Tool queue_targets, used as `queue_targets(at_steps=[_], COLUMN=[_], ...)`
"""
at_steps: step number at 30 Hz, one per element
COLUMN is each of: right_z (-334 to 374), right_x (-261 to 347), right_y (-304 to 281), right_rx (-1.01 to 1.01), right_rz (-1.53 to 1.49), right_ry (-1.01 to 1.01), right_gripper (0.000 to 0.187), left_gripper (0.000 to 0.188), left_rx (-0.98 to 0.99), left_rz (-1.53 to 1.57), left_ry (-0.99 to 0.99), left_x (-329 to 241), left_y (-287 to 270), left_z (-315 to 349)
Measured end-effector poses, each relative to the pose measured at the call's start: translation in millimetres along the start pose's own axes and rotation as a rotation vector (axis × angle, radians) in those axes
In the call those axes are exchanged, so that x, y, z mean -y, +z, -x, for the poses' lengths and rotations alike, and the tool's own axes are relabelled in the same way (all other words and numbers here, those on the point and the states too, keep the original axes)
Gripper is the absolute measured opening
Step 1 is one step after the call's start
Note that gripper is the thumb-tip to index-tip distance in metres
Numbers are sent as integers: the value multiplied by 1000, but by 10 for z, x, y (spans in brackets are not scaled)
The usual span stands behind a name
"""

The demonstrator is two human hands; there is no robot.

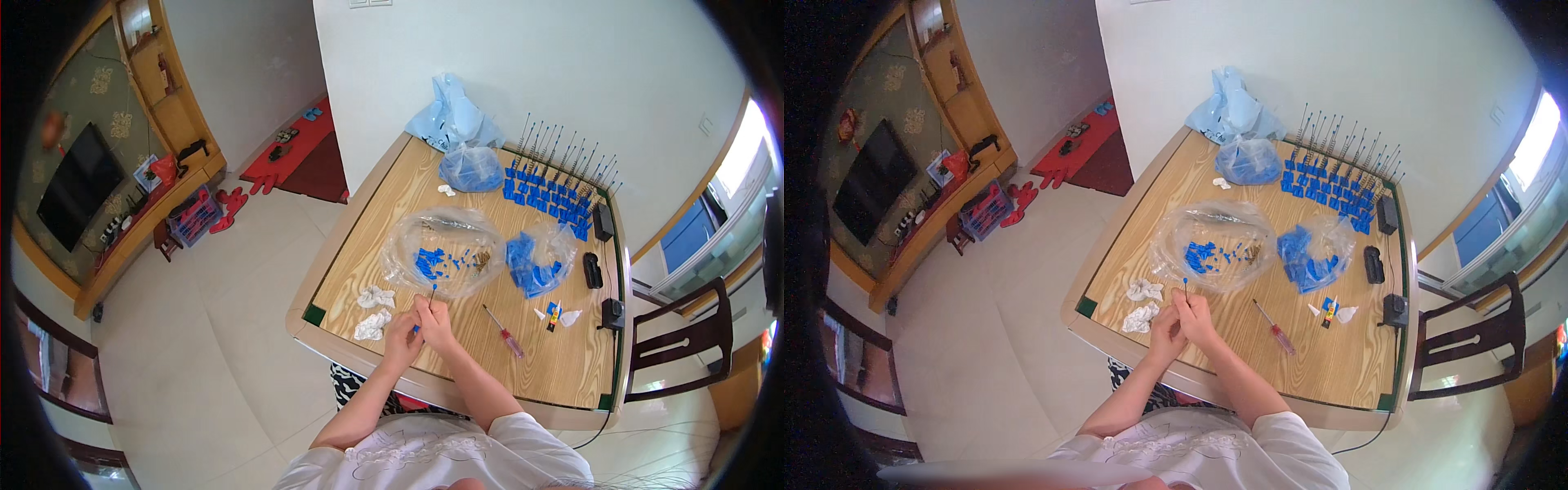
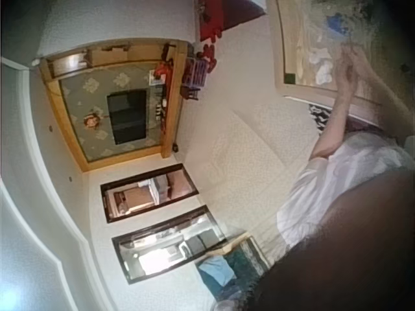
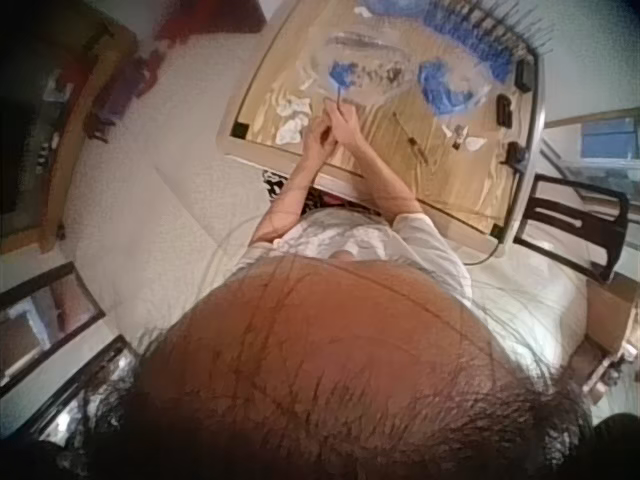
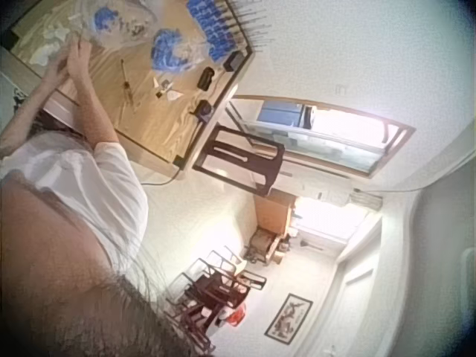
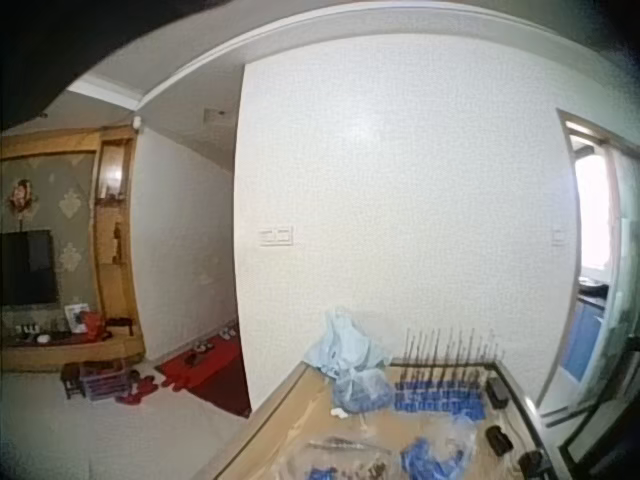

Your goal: The person assembles electronic components by sliding blue plastic pieces onto a spring-like metal coil by hand.

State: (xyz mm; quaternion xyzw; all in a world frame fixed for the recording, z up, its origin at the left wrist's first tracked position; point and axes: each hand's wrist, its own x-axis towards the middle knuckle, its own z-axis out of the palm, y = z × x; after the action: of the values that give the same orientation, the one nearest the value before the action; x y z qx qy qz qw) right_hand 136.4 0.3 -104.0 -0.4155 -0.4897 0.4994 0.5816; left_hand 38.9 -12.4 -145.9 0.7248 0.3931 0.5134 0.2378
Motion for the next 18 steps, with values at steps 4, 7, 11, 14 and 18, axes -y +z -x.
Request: queue_targets(at_steps=[4,7,11,14,18], right_z=[-2,-7,-10,10,49], right_x=[-15,-3,12,1,79], right_y=[-5,6,14,-18,-107], right_rx=[-23,-3,-42,-15,91], right_rz=[2,-23,-1,95,127], right_ry=[-8,1,-34,-37,-272], right_gripper=[38,39,38,29,13], left_gripper=[18,17,16,16,13], left_rx=[-15,-12,5,-4,-39], left_rz=[22,17,13,0,-5], left_ry=[6,1,-3,-9,25], left_x=[-6,36,21,-43,-8], left_y=[12,18,21,8,-20], left_z=[-10,2,-1,-8,8])
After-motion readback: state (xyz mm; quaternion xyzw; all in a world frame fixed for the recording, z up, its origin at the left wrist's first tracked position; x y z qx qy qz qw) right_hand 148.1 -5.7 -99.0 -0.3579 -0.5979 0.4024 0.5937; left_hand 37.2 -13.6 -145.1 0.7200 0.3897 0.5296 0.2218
